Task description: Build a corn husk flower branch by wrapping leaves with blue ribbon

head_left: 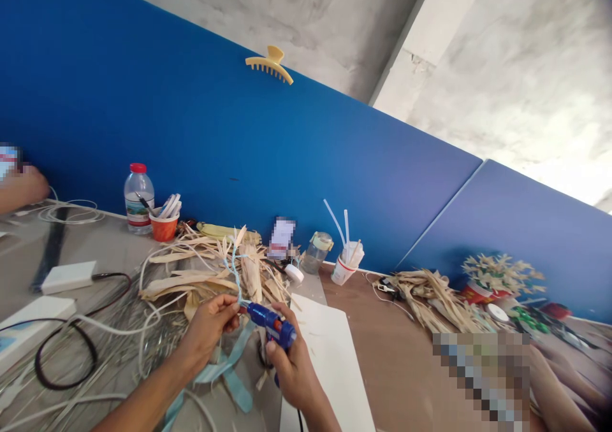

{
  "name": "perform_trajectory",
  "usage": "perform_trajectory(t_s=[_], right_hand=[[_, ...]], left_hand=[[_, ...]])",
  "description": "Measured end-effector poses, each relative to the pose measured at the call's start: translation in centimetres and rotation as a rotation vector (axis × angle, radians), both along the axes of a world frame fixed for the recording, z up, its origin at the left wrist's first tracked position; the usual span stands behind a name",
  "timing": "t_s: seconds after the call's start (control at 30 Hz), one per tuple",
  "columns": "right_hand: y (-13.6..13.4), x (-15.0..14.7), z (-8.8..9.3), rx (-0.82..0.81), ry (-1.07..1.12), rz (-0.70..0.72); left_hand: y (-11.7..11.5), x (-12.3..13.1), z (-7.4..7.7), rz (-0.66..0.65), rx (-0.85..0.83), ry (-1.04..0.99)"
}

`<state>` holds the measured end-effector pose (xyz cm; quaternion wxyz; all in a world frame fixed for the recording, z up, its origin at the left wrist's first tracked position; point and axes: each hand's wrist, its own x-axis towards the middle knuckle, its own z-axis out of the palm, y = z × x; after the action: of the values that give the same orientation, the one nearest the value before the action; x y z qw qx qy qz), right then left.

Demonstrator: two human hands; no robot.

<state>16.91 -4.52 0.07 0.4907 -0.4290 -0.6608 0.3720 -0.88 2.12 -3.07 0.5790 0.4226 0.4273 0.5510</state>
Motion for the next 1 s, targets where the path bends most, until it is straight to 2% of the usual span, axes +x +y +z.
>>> perform_trajectory(t_s=[0.77, 1.0], right_hand=[[0.13, 0.26, -0.23, 0.051, 0.003, -0.001], [0.27, 0.34, -0.32, 0.041, 0.006, 0.009]], left_hand=[[-0.23, -0.15, 0.90, 0.023, 0.015, 0.042], [-0.09, -0.04, 0.37, -0.004, 0.032, 0.010]])
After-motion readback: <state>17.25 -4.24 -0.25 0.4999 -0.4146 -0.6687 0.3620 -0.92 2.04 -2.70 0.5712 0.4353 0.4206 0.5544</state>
